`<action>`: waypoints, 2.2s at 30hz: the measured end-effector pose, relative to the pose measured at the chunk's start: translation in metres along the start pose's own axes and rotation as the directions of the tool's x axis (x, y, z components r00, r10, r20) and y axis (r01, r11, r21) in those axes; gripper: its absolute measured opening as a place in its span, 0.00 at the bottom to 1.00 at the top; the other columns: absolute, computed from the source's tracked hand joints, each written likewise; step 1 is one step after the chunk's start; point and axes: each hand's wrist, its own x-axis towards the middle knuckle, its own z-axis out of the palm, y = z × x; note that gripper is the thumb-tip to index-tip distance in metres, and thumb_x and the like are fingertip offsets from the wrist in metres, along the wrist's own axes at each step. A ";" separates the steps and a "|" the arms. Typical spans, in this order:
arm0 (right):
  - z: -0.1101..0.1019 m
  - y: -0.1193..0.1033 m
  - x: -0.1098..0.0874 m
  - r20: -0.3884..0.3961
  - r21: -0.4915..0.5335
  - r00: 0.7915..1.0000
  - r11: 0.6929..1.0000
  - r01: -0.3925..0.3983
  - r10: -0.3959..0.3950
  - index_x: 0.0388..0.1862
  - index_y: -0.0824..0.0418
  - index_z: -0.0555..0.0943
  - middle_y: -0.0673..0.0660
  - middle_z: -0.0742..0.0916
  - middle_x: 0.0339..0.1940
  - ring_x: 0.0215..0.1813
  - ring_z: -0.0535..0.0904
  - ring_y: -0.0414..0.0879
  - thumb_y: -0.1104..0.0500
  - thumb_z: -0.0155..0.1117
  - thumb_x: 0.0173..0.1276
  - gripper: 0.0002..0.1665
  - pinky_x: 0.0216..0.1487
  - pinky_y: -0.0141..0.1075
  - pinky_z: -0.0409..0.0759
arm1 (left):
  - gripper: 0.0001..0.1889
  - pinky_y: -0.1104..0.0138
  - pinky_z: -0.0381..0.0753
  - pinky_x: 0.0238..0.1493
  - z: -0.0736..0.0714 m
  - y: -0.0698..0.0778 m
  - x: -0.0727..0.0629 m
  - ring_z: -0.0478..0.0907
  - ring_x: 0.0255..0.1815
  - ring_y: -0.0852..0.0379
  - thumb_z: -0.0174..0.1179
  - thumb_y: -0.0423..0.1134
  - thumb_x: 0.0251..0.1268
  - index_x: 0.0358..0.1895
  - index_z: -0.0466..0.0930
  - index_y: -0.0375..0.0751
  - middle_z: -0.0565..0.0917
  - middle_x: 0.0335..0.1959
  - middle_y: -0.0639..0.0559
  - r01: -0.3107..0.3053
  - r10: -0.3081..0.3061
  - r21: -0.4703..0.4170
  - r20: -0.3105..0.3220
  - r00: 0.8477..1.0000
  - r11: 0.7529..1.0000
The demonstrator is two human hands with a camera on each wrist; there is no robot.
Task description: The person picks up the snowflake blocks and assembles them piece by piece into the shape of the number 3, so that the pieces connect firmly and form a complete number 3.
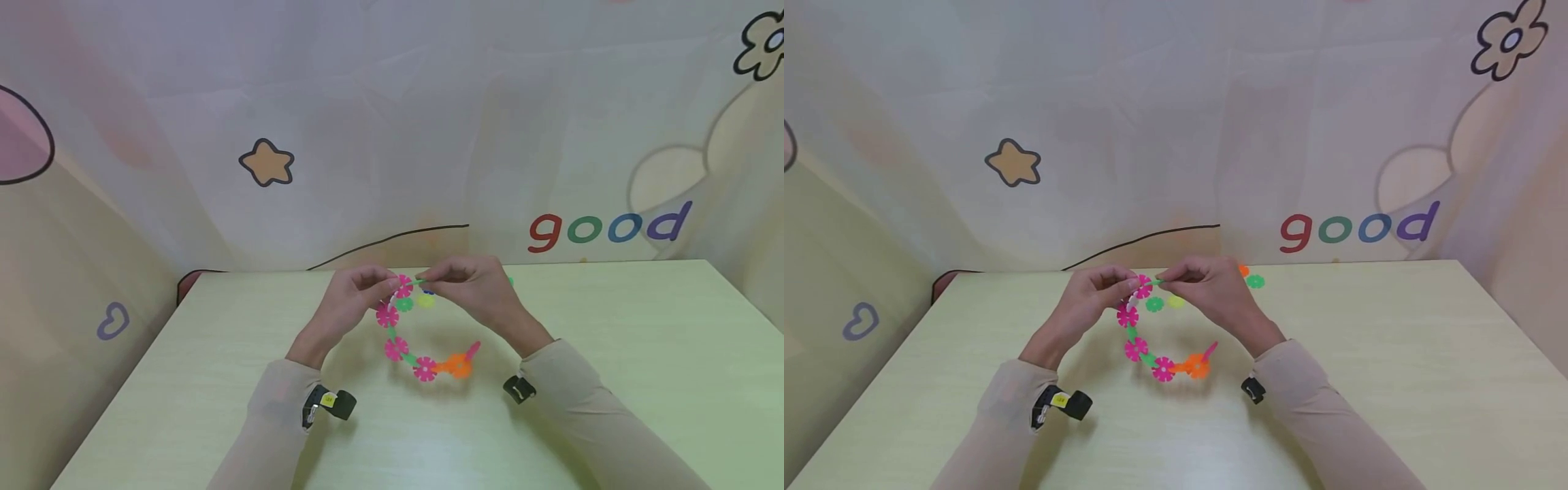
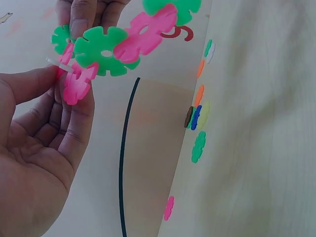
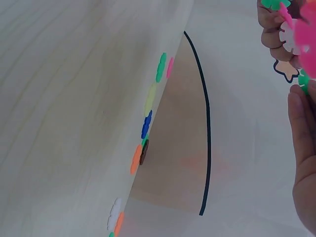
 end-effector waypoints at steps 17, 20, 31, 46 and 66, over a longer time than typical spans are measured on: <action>-0.001 -0.006 0.006 0.085 0.009 0.996 1.000 0.003 -0.004 0.46 0.70 0.91 0.60 0.93 0.42 0.46 0.92 0.54 0.74 0.75 0.66 0.10 0.52 0.38 0.88 | 0.09 0.53 0.90 0.48 -0.004 0.000 -0.001 0.86 0.47 0.36 0.66 0.37 0.76 0.50 0.88 0.37 0.89 0.43 0.44 0.027 -0.023 -0.048 0.090 0.996 0.998; 0.000 -0.007 0.008 0.101 -0.028 0.995 1.000 -0.006 0.009 0.46 0.68 0.91 0.58 0.93 0.42 0.45 0.92 0.48 0.72 0.75 0.67 0.10 0.52 0.38 0.89 | 0.09 0.50 0.89 0.49 -0.006 -0.001 -0.002 0.84 0.49 0.31 0.66 0.37 0.76 0.50 0.88 0.37 0.89 0.43 0.44 0.028 -0.024 -0.043 0.089 0.996 0.999; -0.015 0.007 0.041 0.119 -0.230 0.980 0.964 -0.131 0.162 0.50 0.61 0.90 0.55 0.92 0.43 0.43 0.91 0.50 0.62 0.75 0.72 0.10 0.48 0.42 0.90 | 0.10 0.56 0.89 0.50 -0.028 -0.002 -0.002 0.85 0.46 0.33 0.65 0.39 0.78 0.51 0.88 0.36 0.89 0.44 0.44 0.037 -0.037 -0.007 0.007 0.999 0.999; 0.021 0.072 0.087 0.244 -0.296 0.927 0.932 -0.210 0.286 0.58 0.70 0.86 0.61 0.91 0.52 0.56 0.86 0.54 0.65 0.72 0.74 0.17 0.60 0.44 0.84 | 0.11 0.60 0.89 0.43 -0.053 -0.003 -0.007 0.83 0.42 0.36 0.64 0.36 0.78 0.51 0.87 0.29 0.87 0.39 0.44 -0.010 0.011 -0.019 0.039 0.999 1.000; 0.068 0.086 0.115 0.366 -0.492 0.860 0.858 -0.145 0.356 0.63 0.61 0.86 0.55 0.88 0.55 0.56 0.81 0.51 0.60 0.74 0.74 0.21 0.63 0.43 0.82 | 0.10 0.58 0.89 0.41 -0.059 -0.001 -0.008 0.84 0.36 0.47 0.64 0.37 0.77 0.49 0.89 0.33 0.86 0.37 0.43 -0.015 0.016 -0.018 0.014 1.000 1.000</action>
